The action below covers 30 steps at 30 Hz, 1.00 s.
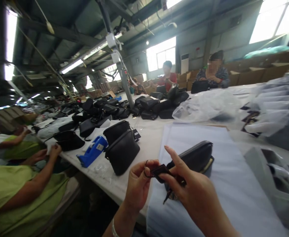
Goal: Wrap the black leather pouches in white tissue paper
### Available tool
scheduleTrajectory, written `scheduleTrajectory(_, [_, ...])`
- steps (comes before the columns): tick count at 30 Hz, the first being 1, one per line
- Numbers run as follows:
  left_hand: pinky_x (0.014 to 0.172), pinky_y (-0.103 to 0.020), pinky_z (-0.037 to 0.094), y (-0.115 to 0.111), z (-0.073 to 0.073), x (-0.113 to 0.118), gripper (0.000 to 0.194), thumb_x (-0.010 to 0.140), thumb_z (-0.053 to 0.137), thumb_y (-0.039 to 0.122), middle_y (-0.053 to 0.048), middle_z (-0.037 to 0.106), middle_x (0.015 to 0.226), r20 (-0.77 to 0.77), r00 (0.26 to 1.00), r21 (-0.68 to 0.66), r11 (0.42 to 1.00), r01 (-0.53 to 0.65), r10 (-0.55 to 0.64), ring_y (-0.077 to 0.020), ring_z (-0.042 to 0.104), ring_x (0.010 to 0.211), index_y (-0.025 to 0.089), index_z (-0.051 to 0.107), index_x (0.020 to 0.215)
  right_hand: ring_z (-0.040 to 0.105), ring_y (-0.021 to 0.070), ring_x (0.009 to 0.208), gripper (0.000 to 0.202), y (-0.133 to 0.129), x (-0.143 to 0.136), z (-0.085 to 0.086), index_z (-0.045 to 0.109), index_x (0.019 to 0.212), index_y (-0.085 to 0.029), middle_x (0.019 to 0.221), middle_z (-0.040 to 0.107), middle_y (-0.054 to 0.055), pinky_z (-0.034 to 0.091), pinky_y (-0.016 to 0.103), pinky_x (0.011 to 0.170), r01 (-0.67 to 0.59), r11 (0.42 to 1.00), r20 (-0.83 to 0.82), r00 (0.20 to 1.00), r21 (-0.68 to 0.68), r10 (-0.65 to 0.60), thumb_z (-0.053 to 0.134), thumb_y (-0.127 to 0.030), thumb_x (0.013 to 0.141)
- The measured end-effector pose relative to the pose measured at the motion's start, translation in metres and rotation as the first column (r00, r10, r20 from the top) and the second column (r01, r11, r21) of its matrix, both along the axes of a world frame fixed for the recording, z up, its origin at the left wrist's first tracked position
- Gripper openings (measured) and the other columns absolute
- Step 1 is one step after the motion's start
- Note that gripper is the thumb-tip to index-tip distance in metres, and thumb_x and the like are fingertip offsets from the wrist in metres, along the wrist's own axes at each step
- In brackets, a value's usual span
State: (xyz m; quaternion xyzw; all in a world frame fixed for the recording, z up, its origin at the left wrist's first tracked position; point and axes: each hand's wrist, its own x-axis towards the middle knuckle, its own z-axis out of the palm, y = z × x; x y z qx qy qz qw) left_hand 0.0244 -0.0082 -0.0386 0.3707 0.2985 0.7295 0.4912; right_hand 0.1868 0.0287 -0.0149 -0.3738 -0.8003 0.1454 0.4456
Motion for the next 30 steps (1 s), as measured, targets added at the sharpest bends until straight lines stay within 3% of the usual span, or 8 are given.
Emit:
scheduleTrajectory(4, [0.082,-0.026,0.056,0.000,0.001,0.000,0.022,0.078,0.079,0.034,-0.008,0.078,0.100,0.024,1.000,0.001,1.000,-0.019,0.019,-0.0175,0.072,0.089,0.020,0.079,0.096,0.062,0.0099,0.049,0.061,0.004,-0.001,-0.001,0.037,0.150,-0.030,0.068,0.068,-0.007,0.046,0.018,0.047,0.018,0.997,0.067,0.997,0.079,-0.024,0.047,-0.056,0.096])
scheduleTrajectory(9, [0.079,-0.029,0.058,-0.001,-0.004,0.002,0.025,0.078,0.080,0.034,-0.009,0.077,0.101,0.020,0.999,0.014,0.999,-0.035,0.035,-0.0203,0.073,0.088,0.020,0.078,0.098,0.064,0.0101,0.049,0.059,0.007,-0.001,-0.003,0.034,0.151,-0.030,0.069,0.069,-0.006,0.045,0.018,0.046,0.048,0.991,0.098,0.993,0.121,-0.060,0.046,-0.052,0.098])
scheduleTrajectory(12, [0.085,-0.030,0.056,-0.001,-0.002,0.002,0.022,0.081,0.077,0.030,-0.009,0.077,0.101,-0.085,0.995,0.022,0.999,-0.041,0.043,-0.0209,0.071,0.094,0.019,0.078,0.100,0.063,0.0109,0.048,0.057,0.009,-0.003,-0.003,0.030,0.152,-0.032,0.070,0.070,-0.007,0.043,0.019,0.044,-0.040,0.982,0.182,0.983,0.183,0.006,0.047,-0.043,0.099])
scheduleTrajectory(15, [0.077,-0.028,0.057,-0.005,0.008,-0.002,0.017,0.083,0.073,0.022,-0.008,0.077,0.097,-0.293,0.956,0.010,1.000,-0.028,0.030,-0.0202,0.072,0.087,0.020,0.078,0.099,0.065,0.0128,0.049,0.061,0.010,-0.005,-0.002,0.026,0.154,-0.033,0.072,0.072,-0.006,0.043,0.019,0.044,-0.144,0.963,0.261,0.962,0.227,0.082,0.049,-0.030,0.097])
scheduleTrajectory(19, [0.078,-0.030,0.056,-0.014,0.032,-0.010,0.025,0.086,0.063,0.011,-0.007,0.077,0.097,-0.666,0.741,0.088,0.995,-0.037,0.087,-0.0209,0.071,0.086,0.023,0.078,0.102,0.067,0.0153,0.054,0.068,0.008,-0.008,-0.003,0.030,0.153,-0.033,0.074,0.073,-0.003,0.046,0.019,0.047,-0.204,0.969,0.249,0.954,0.136,0.166,0.056,-0.021,0.091])
scheduleTrajectory(23, [0.093,-0.032,0.053,-0.024,0.044,-0.018,0.030,0.091,0.057,0.014,-0.006,0.075,0.106,-0.843,0.504,0.199,0.979,-0.036,0.190,-0.0224,0.068,0.102,0.029,0.075,0.109,0.059,0.0111,0.048,0.069,-0.002,-0.010,-0.004,0.027,0.154,-0.027,0.094,0.076,0.005,0.051,0.021,0.049,-0.265,0.937,-0.063,0.964,-0.228,0.258,0.056,-0.027,0.092])
scheduleTrajectory(26, [0.092,-0.031,0.054,-0.033,0.036,-0.028,0.026,0.090,0.060,0.018,-0.004,0.075,0.105,-0.852,0.400,0.275,0.939,-0.206,0.337,-0.0211,0.069,0.100,0.031,0.076,0.106,0.055,0.0088,0.044,0.068,-0.006,-0.006,-0.007,0.029,0.153,-0.025,0.122,0.068,0.014,0.054,0.025,0.046,-0.239,0.888,-0.322,0.940,-0.393,0.111,0.056,-0.039,0.093])
scheduleTrajectory(30, [0.092,-0.031,0.055,-0.059,0.021,-0.054,0.018,0.086,0.069,0.027,-0.003,0.074,0.108,-0.820,0.312,0.277,0.811,-0.516,0.479,-0.0216,0.070,0.099,0.031,0.076,0.102,0.066,0.0153,0.057,0.039,0.004,0.006,-0.018,0.063,0.128,-0.022,0.090,0.076,0.005,0.056,0.028,0.058,0.108,0.957,-0.182,0.970,-0.269,-0.161,0.053,-0.043,0.096])
